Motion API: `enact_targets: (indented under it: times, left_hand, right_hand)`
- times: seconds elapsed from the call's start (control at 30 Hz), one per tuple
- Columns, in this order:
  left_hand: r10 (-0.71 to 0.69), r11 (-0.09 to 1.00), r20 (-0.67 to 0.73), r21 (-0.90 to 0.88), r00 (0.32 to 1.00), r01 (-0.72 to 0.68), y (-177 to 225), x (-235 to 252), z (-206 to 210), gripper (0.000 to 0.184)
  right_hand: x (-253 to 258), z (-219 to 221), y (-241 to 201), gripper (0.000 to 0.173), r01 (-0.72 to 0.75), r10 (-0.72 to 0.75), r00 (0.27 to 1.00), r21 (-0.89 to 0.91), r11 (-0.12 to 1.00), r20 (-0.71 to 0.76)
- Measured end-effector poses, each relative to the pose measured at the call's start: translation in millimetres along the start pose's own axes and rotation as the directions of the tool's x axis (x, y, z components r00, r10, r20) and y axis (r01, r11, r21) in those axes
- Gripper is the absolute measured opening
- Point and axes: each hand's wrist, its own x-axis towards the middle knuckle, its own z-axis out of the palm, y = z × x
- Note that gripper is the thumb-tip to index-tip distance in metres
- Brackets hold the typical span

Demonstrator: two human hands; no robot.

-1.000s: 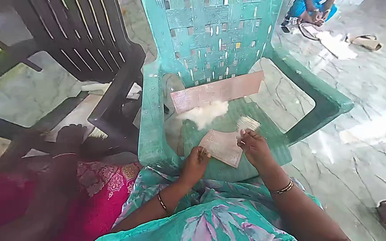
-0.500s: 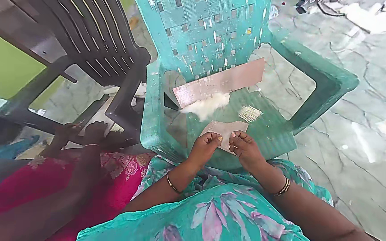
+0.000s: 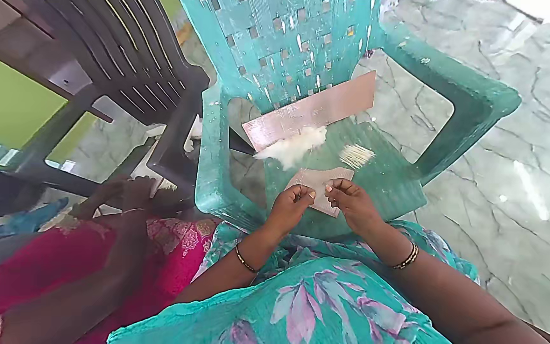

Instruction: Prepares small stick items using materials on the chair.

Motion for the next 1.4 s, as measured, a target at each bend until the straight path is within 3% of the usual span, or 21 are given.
enact_targets:
  times: [0.23,0.37,0.5,0.6,0.77,1.0,1.17,1.27,1.4]
  left_hand:
    - [-0.01,1.0,-0.003,0.013,1.0,0.01,-10,4,-2,0.013]
    - [-0.022,0.99,-0.024,0.141,0.999,0.025,-18,9,-5,0.018]
    - [-0.094,0.956,-0.036,0.276,0.995,0.101,-29,16,-9,0.024]
    - [-0.143,0.89,-0.007,0.437,0.99,0.132,-32,18,-14,0.038]
    - [-0.148,0.753,0.019,0.651,0.989,0.1,-34,12,-18,0.044]
    - [-0.092,0.768,0.026,0.638,0.995,0.055,-34,17,-17,0.023]
    - [-0.149,0.743,0.028,0.662,0.988,0.093,-33,20,-16,0.023]
    - [-0.179,0.73,0.013,0.672,0.984,0.123,-33,20,-18,0.023]
    - [-0.158,0.726,-0.011,0.677,0.987,0.123,-36,18,-20,0.022]
  right_hand:
    - [7,1,4,0.006,-0.02,0.02,1.0,-0.139,0.99,-0.003]
    - [13,0,14,0.007,-0.004,-0.004,1.0,-0.293,0.956,-0.025]
    - [25,-4,23,0.019,0.107,-0.112,0.993,-0.633,0.767,0.033]
    - [29,-3,25,0.028,0.116,-0.115,0.992,-0.759,0.641,0.055]
    - [38,-5,32,0.038,0.109,-0.15,0.988,-0.874,0.473,0.042]
    - [48,-15,35,0.046,0.081,-0.187,0.982,-0.925,0.371,0.011]
    - [54,-24,29,0.037,0.069,-0.224,0.975,-0.955,0.29,0.003]
    - [60,-22,30,0.027,0.204,-0.237,0.959,-0.959,0.198,0.155]
    - [67,-11,32,0.037,0.442,-0.087,0.897,-0.889,0.116,0.434]
